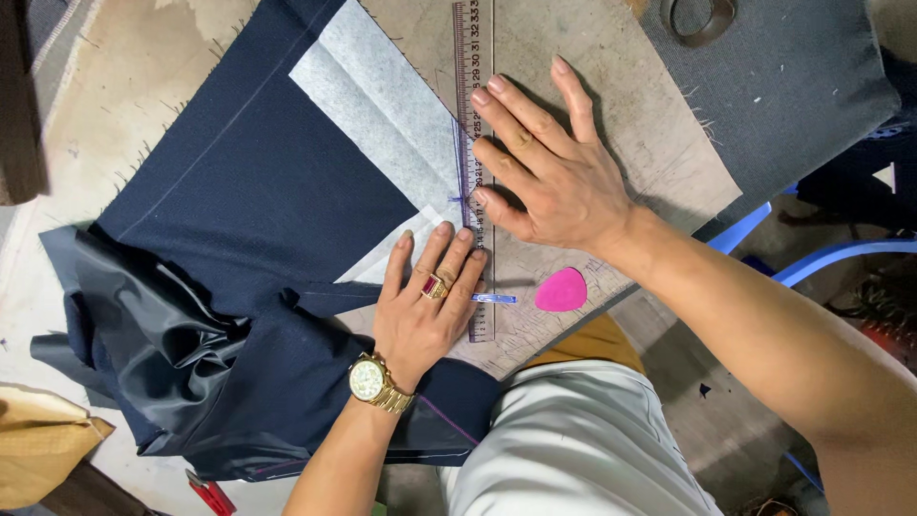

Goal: The person marks a piece of dark blue fabric on a workbench using a pen, a ruler, and a piece of pink chalk. They use the ruler to draw precise lines and a triangular shape before folding and smoothing the material by hand.

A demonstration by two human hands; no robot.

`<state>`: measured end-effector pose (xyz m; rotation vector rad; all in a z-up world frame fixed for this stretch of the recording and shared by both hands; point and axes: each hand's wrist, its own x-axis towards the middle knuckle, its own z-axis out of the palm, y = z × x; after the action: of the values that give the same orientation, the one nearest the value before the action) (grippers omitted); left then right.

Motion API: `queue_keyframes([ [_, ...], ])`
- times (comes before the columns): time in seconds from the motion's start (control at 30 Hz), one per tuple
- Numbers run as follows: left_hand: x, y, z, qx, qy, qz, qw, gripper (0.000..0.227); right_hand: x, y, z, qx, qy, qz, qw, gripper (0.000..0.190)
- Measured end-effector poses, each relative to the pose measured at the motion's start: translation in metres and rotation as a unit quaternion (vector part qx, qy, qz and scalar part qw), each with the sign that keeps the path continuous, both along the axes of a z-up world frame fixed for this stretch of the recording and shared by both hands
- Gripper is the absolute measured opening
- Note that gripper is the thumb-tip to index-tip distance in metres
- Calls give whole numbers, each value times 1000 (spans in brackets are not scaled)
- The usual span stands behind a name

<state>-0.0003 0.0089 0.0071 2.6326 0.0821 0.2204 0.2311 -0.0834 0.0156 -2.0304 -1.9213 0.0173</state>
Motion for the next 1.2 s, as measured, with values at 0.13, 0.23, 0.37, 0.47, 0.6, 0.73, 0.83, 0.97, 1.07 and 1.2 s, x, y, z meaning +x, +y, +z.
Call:
queue_keyframes([
  [0.13, 0, 0, -1, 1, 1, 1, 1000, 29, 0, 0, 0, 1, -1, -2, 1000, 42],
  [0.23, -1, -1, -1, 1, 9, -1, 1000, 31, -1, 0, 0, -2, -1, -2, 1000, 40],
  [0.37, 0, 0, 0, 3, 4, 2, 1000, 29, 0, 0, 0, -1, -2, -2, 1000, 41],
  [0.47, -1, -1, -1, 3, 8, 0, 1000, 30, 0, 0, 0, -4, -2, -3, 1000, 40],
  [0.6, -1, -1, -1, 2, 7, -1, 1000, 30, 0, 0, 0, 0, -6, -6, 1000, 41],
  [0.73, 0, -1, -1, 3, 3, 2, 1000, 30, 0, 0, 0, 3, -6, -6, 1000, 40],
  [0.83, -1, -1, -1, 4, 6, 1, 1000, 30, -1, -1, 0, 3, -10, -3, 1000, 41],
  [0.97, -1, -1, -1, 4, 11, -1, 1000, 30, 0, 0, 0, -1, -5, -4, 1000, 40],
  [1.07, -1, -1, -1, 1, 12, -1, 1000, 31, 0, -1, 0, -2, -6, -3, 1000, 40],
  [1.2, -1, -1, -1, 5, 11, -2, 1000, 30, 0, 0, 0, 4, -4, -4, 1000, 41],
])
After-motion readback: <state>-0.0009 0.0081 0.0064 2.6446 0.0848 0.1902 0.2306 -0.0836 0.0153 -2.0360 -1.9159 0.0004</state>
